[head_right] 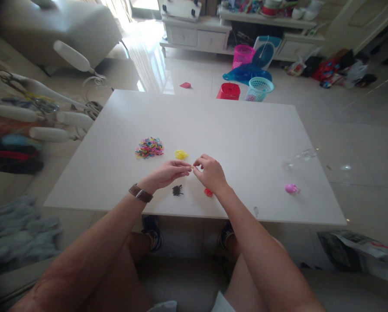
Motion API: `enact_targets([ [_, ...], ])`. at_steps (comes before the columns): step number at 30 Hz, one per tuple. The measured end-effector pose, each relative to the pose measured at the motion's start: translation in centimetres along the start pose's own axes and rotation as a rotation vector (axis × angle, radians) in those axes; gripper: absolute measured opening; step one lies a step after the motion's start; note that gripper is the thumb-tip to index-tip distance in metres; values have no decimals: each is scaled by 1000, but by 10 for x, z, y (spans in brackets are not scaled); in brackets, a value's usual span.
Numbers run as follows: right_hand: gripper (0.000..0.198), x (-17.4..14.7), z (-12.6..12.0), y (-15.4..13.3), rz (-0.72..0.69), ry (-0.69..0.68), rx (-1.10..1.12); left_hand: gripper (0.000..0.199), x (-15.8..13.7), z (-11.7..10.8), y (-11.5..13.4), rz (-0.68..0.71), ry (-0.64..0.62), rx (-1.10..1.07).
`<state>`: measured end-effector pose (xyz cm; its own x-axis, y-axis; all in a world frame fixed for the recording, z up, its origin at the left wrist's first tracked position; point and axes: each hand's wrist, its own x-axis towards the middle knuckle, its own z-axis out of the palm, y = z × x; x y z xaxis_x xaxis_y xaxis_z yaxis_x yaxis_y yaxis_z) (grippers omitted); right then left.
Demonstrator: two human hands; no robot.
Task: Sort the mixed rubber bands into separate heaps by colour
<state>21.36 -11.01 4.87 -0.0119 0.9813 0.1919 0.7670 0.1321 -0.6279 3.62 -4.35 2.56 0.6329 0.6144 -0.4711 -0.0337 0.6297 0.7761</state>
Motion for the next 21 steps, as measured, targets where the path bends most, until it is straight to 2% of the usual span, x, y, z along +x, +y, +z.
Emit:
enact_targets([
  [2, 6, 0, 0, 0, 11, 15, 16, 16, 1, 0, 0, 10, 28, 16],
  [4, 12, 0, 0, 0, 28, 42, 38, 15, 5, -4, 0, 23, 91, 13],
  [6, 15, 0, 0, 0, 46, 61, 52, 14, 13, -12, 1, 50, 199, -7],
  [10, 7, -1, -2, 2, 56, 55, 58, 10, 31, -33, 3, 111, 485, -95],
  [12, 6, -2, -4, 3, 53, 47, 62, 9, 38, -40, 3, 137, 563, -140],
  [17, 5, -3, -8, 5, 60, 30, 59, 9, 44, -40, 9, 201, 586, -181],
  [21, 4, -4, -12, 5, 58, 23, 56, 1, 40, -33, 16, 175, 561, -245],
])
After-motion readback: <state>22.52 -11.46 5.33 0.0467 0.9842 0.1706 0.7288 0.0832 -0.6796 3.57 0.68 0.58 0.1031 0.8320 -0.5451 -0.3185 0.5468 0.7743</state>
